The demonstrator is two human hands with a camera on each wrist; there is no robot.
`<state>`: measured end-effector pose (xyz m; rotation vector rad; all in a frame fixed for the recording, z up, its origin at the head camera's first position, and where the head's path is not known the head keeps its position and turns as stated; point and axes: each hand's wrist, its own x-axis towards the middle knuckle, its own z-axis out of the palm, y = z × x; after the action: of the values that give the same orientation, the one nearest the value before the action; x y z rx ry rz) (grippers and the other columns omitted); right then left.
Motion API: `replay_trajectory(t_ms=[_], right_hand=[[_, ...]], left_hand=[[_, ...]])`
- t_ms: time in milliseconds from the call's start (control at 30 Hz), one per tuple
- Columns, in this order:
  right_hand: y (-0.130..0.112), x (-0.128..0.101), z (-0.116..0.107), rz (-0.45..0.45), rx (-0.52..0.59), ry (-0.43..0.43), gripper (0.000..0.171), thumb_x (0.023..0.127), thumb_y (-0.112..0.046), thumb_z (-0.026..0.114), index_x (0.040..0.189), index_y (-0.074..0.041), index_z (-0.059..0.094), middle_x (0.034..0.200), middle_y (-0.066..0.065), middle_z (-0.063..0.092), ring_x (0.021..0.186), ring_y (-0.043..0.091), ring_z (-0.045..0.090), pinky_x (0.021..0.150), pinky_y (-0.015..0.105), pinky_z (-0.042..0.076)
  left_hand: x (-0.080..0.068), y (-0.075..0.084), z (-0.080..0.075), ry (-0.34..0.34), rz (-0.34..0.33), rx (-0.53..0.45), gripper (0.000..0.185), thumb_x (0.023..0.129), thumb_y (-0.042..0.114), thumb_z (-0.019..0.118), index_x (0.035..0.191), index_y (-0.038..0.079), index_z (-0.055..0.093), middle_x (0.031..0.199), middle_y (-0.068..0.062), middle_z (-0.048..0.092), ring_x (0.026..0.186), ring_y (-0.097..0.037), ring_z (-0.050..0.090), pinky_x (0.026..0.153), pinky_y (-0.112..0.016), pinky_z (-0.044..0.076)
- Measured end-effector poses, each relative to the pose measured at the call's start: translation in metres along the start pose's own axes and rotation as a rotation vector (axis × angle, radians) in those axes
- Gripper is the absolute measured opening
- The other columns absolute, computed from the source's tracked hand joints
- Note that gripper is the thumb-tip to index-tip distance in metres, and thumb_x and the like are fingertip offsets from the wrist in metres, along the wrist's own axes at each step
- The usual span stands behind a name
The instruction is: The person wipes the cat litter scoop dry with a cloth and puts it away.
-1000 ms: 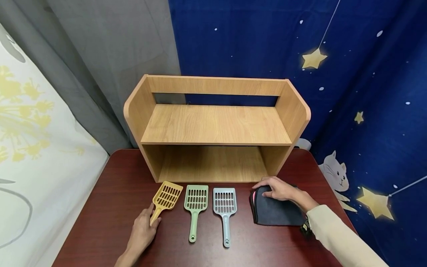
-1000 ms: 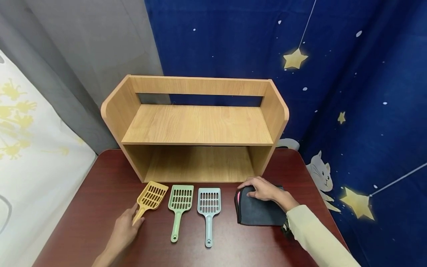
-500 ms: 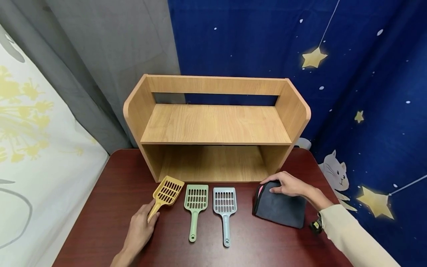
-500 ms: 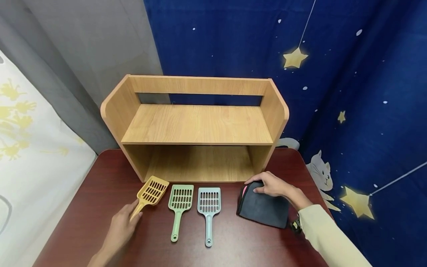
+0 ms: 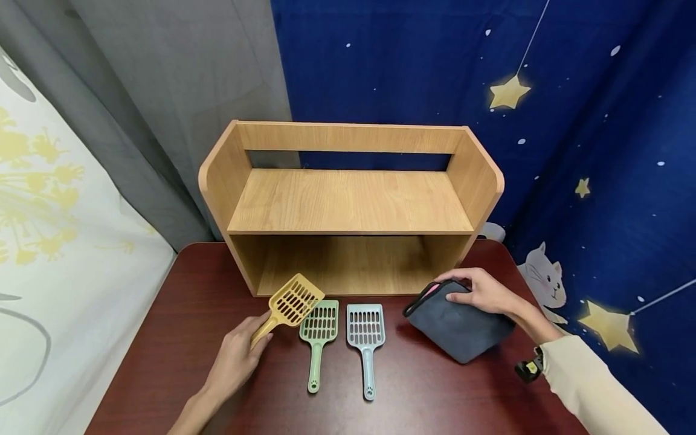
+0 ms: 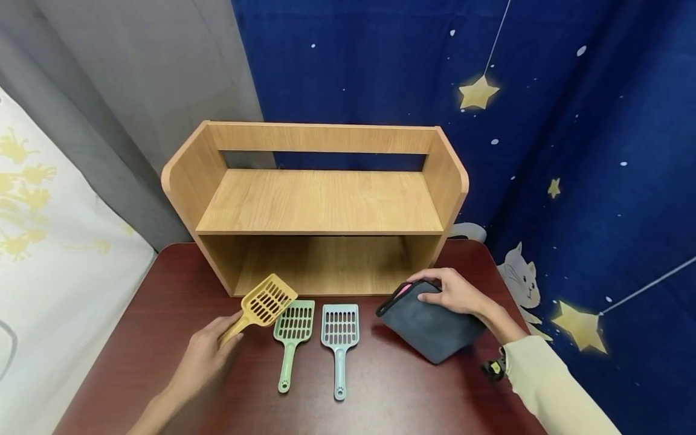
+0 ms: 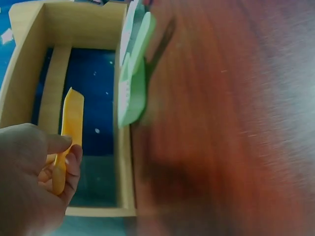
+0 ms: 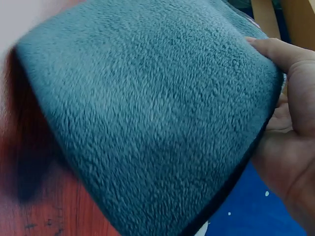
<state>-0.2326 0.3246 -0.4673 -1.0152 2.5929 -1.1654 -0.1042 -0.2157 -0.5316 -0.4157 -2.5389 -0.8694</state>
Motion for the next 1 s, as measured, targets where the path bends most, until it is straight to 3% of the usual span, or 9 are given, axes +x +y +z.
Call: replay_trajectory(t_ms=[167, 367, 533, 733, 867, 1000], right_hand=[[-0.011, 0.001, 0.0, -0.016, 0.111, 0.043, 0.042, 0.092, -0.002, 0.08, 0.133, -0.007, 0.07, 0.121, 0.009, 0.076, 0.108, 0.009, 0.068, 0.091, 0.017, 0.05], [-0.026, 0.004, 0.001, -0.061, 0.172, 0.074, 0.049, 0.092, 0.004, 0.078, 0.139, 0.001, 0.064, 0.125, 0.017, 0.073, 0.108, 0.012, 0.069, 0.09, 0.018, 0.052], [-0.041, 0.006, -0.001, -0.081, 0.156, 0.108, 0.051, 0.092, 0.005, 0.078, 0.141, -0.002, 0.064, 0.124, 0.015, 0.073, 0.1, 0.015, 0.068, 0.085, 0.02, 0.053], [-0.056, 0.006, -0.002, -0.06, 0.146, 0.141, 0.047, 0.093, 0.003, 0.078, 0.138, -0.006, 0.068, 0.122, 0.011, 0.074, 0.094, 0.013, 0.066, 0.077, 0.023, 0.053], [-0.063, 0.006, -0.003, -0.057, 0.102, 0.159, 0.043, 0.094, 0.0, 0.078, 0.135, -0.011, 0.072, 0.122, 0.006, 0.074, 0.087, 0.012, 0.059, 0.067, 0.024, 0.047], [-0.07, 0.006, -0.003, -0.074, 0.043, 0.182, 0.041, 0.094, 0.001, 0.077, 0.132, -0.012, 0.074, 0.12, 0.005, 0.074, 0.076, 0.012, 0.048, 0.058, 0.029, 0.037]], left_hand=[[0.015, 0.008, -0.004, -0.054, 0.052, -0.046, 0.05, 0.087, -0.003, 0.083, 0.134, -0.004, 0.069, 0.107, -0.003, 0.074, 0.078, -0.006, 0.057, 0.066, -0.025, 0.05], [0.036, 0.016, -0.007, -0.107, 0.111, -0.089, 0.049, 0.089, -0.004, 0.08, 0.136, -0.003, 0.068, 0.113, -0.006, 0.075, 0.088, -0.012, 0.066, 0.072, -0.034, 0.055], [0.054, 0.022, -0.009, -0.176, 0.141, -0.114, 0.046, 0.092, -0.001, 0.079, 0.137, -0.001, 0.069, 0.122, -0.006, 0.074, 0.103, -0.017, 0.071, 0.083, -0.041, 0.058], [0.072, 0.033, -0.011, -0.245, 0.179, -0.13, 0.045, 0.092, 0.001, 0.08, 0.136, 0.001, 0.07, 0.117, -0.004, 0.076, 0.101, -0.017, 0.07, 0.085, -0.041, 0.057], [0.083, 0.039, -0.011, -0.276, 0.213, -0.151, 0.045, 0.092, 0.0, 0.08, 0.135, 0.0, 0.07, 0.119, -0.006, 0.077, 0.109, -0.021, 0.072, 0.09, -0.045, 0.057], [0.094, 0.045, -0.011, -0.313, 0.234, -0.182, 0.043, 0.092, 0.0, 0.079, 0.134, -0.001, 0.071, 0.118, -0.006, 0.077, 0.106, -0.018, 0.072, 0.087, -0.043, 0.058]])
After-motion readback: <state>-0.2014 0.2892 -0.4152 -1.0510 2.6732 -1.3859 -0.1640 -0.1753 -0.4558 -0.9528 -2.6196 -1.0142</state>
